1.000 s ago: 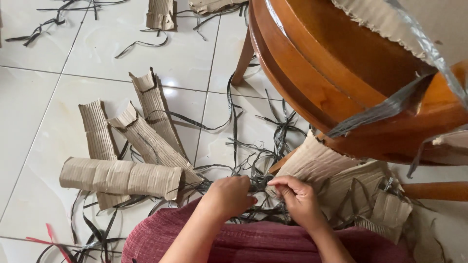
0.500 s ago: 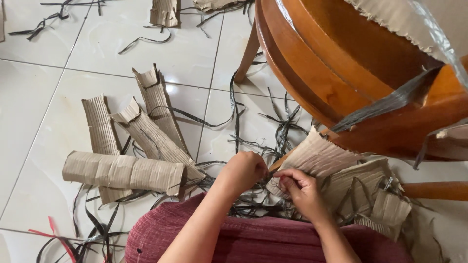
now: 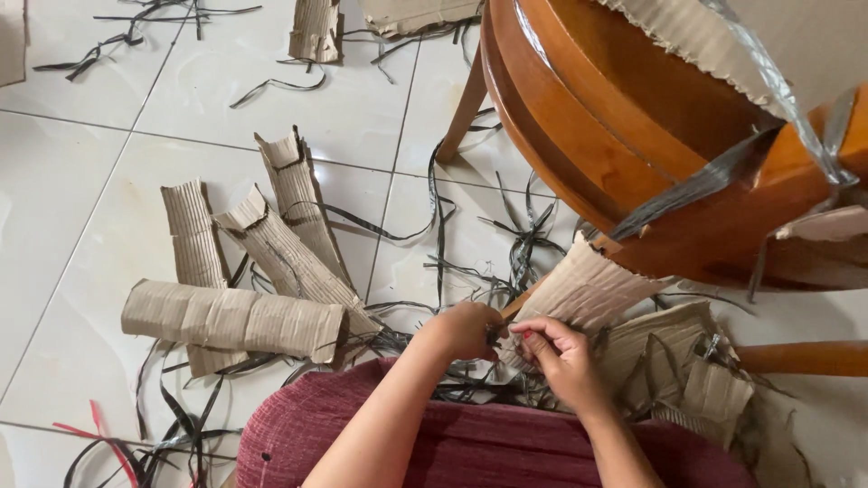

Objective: Wrapping chair legs with corrugated cardboard and securing them with plastic strips and scissors for protection.

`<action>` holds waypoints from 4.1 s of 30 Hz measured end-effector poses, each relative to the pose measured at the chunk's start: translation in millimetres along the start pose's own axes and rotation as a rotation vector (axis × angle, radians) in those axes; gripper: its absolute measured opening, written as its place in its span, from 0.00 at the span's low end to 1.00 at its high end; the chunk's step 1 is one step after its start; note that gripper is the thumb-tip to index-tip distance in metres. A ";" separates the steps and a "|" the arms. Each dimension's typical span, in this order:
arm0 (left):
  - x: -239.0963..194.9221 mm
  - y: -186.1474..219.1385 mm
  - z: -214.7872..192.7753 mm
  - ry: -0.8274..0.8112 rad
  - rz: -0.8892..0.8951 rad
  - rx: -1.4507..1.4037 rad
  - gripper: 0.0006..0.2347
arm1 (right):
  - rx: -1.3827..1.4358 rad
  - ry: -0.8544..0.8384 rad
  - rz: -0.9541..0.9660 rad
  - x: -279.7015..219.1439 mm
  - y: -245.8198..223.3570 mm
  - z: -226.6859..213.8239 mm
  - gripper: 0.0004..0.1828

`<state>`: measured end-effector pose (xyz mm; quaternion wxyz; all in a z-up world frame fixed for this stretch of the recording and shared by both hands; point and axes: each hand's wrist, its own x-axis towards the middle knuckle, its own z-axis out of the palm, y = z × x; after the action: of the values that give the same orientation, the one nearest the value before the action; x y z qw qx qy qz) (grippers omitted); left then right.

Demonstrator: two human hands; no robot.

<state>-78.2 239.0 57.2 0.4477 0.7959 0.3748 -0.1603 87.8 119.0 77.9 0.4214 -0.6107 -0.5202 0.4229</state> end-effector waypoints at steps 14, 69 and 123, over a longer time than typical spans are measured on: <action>-100.5 34.3 -61.7 0.272 0.137 -0.465 0.12 | -0.274 -0.297 0.285 0.6 -11.5 7.3 0.13; -99.4 76.0 -10.1 0.531 0.473 -0.976 0.08 | 0.433 -0.017 0.145 -40.7 -14.1 -23.9 0.11; -92.9 5.0 -43.3 0.200 -0.307 -0.010 0.08 | -0.526 -0.229 0.072 -2.3 33.5 102.0 0.15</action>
<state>-140.0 231.4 138.8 0.3824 0.7390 0.5353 -0.1450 -0.5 120.8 16.8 0.1718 -0.6655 -0.6342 0.3541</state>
